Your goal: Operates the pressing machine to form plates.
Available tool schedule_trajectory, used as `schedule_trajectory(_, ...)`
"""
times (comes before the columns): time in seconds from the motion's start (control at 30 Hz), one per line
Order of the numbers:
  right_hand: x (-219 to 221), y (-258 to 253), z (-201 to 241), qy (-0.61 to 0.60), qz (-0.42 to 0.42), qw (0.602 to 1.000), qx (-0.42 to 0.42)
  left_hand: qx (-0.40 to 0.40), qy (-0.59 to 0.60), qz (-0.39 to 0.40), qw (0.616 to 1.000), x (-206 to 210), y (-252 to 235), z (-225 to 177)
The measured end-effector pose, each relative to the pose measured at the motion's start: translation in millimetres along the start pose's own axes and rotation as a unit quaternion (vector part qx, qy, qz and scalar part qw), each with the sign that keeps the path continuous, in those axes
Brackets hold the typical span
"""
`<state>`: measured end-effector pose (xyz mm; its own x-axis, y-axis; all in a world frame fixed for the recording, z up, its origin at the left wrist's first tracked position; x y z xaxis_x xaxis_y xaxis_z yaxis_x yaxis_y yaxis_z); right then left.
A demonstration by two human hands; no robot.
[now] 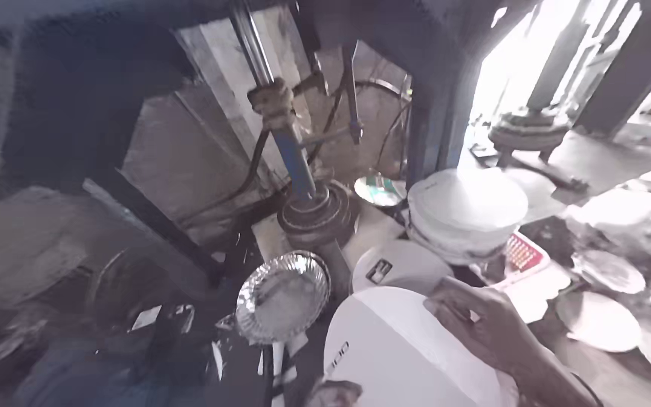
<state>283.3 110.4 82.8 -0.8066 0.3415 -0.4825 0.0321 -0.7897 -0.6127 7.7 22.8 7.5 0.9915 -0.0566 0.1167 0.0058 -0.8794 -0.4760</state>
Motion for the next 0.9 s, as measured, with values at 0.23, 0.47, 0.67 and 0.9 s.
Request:
schedule_trajectory(0.23,-1.1,54.1,12.8,-0.052,0.242,0.969,-0.021,-0.059,0.006,-0.081,0.995,-51.6,51.2,-6.1)
schedule_trajectory(0.47,54.1,124.9,5.5,0.031,0.539,0.828,0.150,-0.121,0.181,-0.250,0.943,-128.3,130.5,34.5)
schedule_trajectory(0.67,152.9,140.1,-40.5,0.156,0.359,0.882,0.262,-0.129,0.065,-0.223,0.964,-117.5,161.9,50.5)
schedule_trajectory(0.9,143.8,129.7,-41.2,0.072,0.322,0.859,0.392,-0.184,-0.017,-0.230,0.956,-122.0,174.3,54.5)
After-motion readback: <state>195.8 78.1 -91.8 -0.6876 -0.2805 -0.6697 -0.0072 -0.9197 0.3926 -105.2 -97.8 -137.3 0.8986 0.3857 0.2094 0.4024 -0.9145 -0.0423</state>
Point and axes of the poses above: each hand's wrist, its own y-axis away from the middle knuckle, its own x-axis out of the palm, z = x × y, the point moved 2 cm from there along -y, towards the middle knuckle, and after that the axes turned 12 degrees about x, right-handed, at the moved point
